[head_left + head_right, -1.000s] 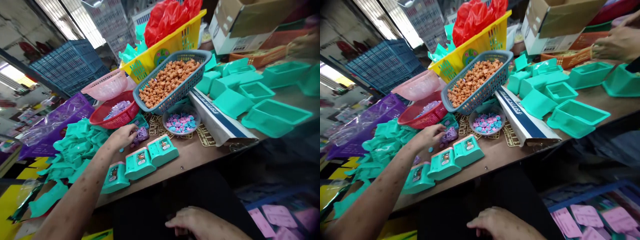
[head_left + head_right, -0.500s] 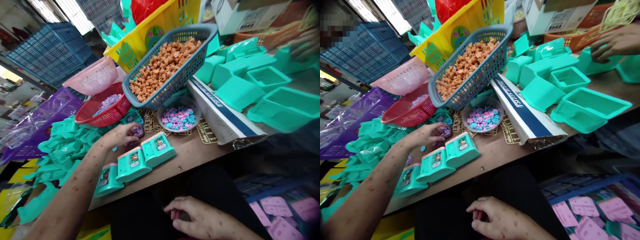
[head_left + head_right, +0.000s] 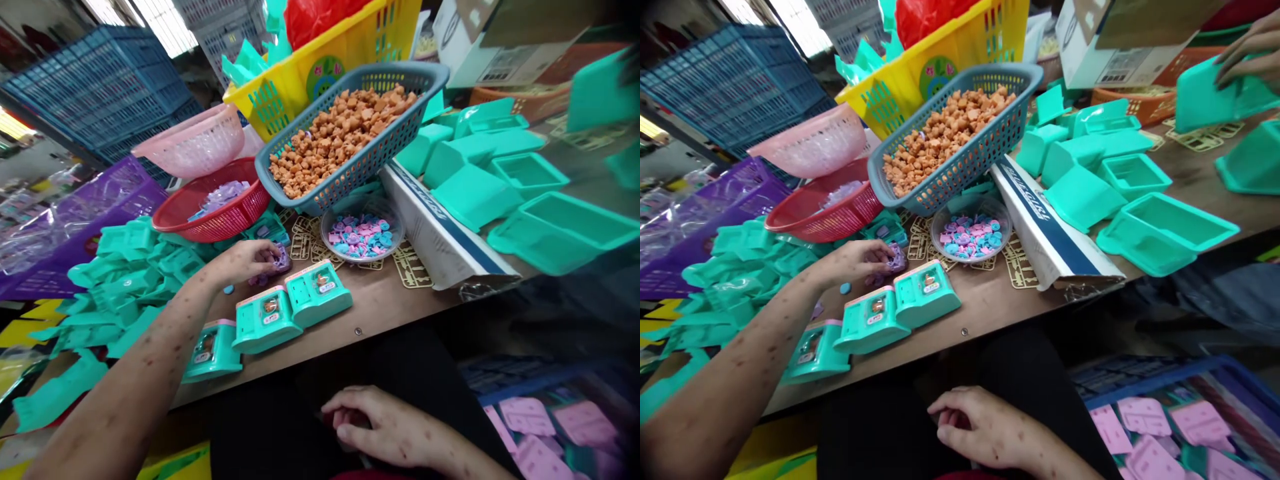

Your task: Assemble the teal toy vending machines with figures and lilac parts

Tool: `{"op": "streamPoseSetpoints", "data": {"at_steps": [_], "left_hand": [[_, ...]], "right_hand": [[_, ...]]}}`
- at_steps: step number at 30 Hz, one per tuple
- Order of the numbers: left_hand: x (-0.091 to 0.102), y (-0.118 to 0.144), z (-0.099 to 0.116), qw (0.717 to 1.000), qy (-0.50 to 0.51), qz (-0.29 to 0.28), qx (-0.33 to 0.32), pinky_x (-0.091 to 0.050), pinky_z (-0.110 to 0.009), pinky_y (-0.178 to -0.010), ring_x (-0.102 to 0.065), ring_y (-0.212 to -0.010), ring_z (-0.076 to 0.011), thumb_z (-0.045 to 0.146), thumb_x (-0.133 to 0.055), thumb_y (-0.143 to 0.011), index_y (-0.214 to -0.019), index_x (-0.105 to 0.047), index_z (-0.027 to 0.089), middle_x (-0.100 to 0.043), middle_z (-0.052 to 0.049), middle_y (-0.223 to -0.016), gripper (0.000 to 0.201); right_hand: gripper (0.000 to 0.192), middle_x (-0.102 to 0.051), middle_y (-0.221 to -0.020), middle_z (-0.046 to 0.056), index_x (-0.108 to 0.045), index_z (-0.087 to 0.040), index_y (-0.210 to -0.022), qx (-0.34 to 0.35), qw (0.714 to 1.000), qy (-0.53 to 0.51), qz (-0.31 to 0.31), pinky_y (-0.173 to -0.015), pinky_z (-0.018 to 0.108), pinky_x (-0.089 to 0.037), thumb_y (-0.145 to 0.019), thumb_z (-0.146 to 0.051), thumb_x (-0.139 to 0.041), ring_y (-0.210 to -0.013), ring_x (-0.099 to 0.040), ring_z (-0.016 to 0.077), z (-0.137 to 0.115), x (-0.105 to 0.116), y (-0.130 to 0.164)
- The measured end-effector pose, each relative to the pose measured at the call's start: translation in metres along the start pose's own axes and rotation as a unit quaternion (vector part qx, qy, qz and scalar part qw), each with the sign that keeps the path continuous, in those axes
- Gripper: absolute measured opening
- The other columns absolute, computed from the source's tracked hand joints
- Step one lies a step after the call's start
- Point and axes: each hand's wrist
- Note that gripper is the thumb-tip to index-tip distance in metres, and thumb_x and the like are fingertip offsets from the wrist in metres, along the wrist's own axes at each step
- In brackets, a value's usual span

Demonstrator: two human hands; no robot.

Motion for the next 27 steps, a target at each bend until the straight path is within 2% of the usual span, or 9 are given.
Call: {"op": "streamPoseSetpoints", "data": {"at_steps": [7,10,13,15,17,19,22,24,27], "left_hand": [[0.007,0.004,0.004,0.998,-0.029,0.049,0.024,-0.062,-0.036,-0.08,-0.079,-0.09,-0.0261,0.052,-0.069,-0.086,-0.107,-0.079,0.023,-0.084,-0.005,-0.099,0.037],[0.015,0.026,0.026,0.997,-0.045,0.067,0.018,-0.061,-0.035,-0.081,-0.078,-0.093,-0.0264,0.052,-0.066,-0.091,-0.11,-0.079,0.023,-0.084,-0.005,-0.1,0.037],[0.014,0.069,0.061,0.997,-0.001,0.075,-0.013,-0.062,-0.036,-0.082,-0.078,-0.095,-0.0265,0.056,-0.067,-0.098,-0.111,-0.08,0.025,-0.084,-0.004,-0.104,0.036],[0.001,0.101,0.085,0.995,0.07,0.06,-0.03,-0.064,-0.036,-0.08,-0.078,-0.095,-0.0262,0.057,-0.07,-0.101,-0.112,-0.081,0.027,-0.083,-0.004,-0.104,0.034],[-0.021,0.13,0.104,0.992,0.109,0.035,-0.055,-0.066,-0.037,-0.082,-0.078,-0.099,-0.0257,0.053,-0.071,-0.104,-0.115,-0.082,0.031,-0.083,-0.003,-0.109,0.027],[-0.048,0.15,0.115,0.988,0.123,0.043,-0.082,-0.066,-0.037,-0.089,-0.078,-0.105,-0.0243,0.044,-0.067,-0.109,-0.122,-0.081,0.035,-0.083,-0.002,-0.117,0.021],[-0.085,0.168,0.118,0.979,0.123,0.134,-0.097,-0.066,-0.038,-0.093,-0.079,-0.108,-0.0232,0.035,-0.064,-0.112,-0.127,-0.079,0.036,-0.083,-0.001,-0.12,0.021],[-0.101,0.177,0.116,0.97,0.089,0.199,-0.106,-0.067,-0.037,-0.092,-0.08,-0.106,-0.0227,0.031,-0.066,-0.111,-0.128,-0.077,0.035,-0.083,-0.001,-0.118,0.02],[-0.109,0.192,0.115,0.961,0.033,0.239,-0.132,-0.065,-0.032,-0.086,-0.079,-0.096,-0.0196,0.022,-0.064,-0.111,-0.124,-0.072,0.03,-0.082,-0.002,-0.11,0.018]], "right_hand": [[0.038,-0.082,-0.117,0.008,-0.079,-0.024,-0.138,-0.005,1.0,0.011,0.004,-0.093,0.032,-0.062,-0.103,-0.028,-0.066,-0.101,-0.079,0.0208,-0.002,0.003,-0.002],[0.038,-0.081,-0.12,0.009,-0.08,-0.025,-0.138,0.001,1.0,0.012,0.004,-0.096,0.034,-0.063,-0.101,-0.028,-0.069,-0.104,-0.079,0.0212,-0.011,0.004,0.006],[0.034,-0.08,-0.122,0.009,-0.084,-0.026,-0.13,0.03,0.998,-0.034,0.031,-0.096,0.035,-0.064,-0.098,-0.026,-0.073,-0.105,-0.079,0.021,-0.038,0.003,0.018],[0.035,-0.079,-0.122,0.009,-0.081,-0.027,-0.133,0.08,0.988,-0.114,0.064,-0.09,0.033,-0.067,-0.099,-0.029,-0.074,-0.101,-0.08,0.0196,-0.064,0.002,0.02],[0.036,-0.079,-0.117,0.008,-0.077,-0.028,-0.137,0.141,0.96,-0.207,0.124,-0.085,0.031,-0.068,-0.103,-0.036,-0.075,-0.095,-0.081,0.0175,-0.09,0.001,0.015],[0.026,-0.081,-0.107,0.006,-0.079,-0.025,-0.125,0.178,0.927,-0.264,0.199,-0.085,0.03,-0.07,-0.104,-0.04,-0.076,-0.091,-0.082,0.016,-0.108,0.0,0.002],[0.02,-0.084,-0.096,0.005,-0.081,-0.021,-0.105,0.181,0.905,-0.286,0.259,-0.087,0.03,-0.072,-0.099,-0.039,-0.084,-0.088,-0.085,0.0167,-0.116,-0.004,-0.016],[0.023,-0.086,-0.097,0.005,-0.082,-0.021,-0.107,0.172,0.903,-0.287,0.271,-0.085,0.029,-0.073,-0.094,-0.038,-0.09,-0.088,-0.086,0.0181,-0.114,-0.008,-0.023],[0.028,-0.088,-0.1,0.006,-0.084,-0.022,-0.115,0.162,0.904,-0.264,0.295,-0.084,0.03,-0.073,-0.093,-0.038,-0.09,-0.087,-0.086,0.0185,-0.11,-0.015,-0.025]]}}
Point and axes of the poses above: each hand's wrist, its own y-axis away from the middle knuckle, its own x-axis out of the back of the hand, z = x × y
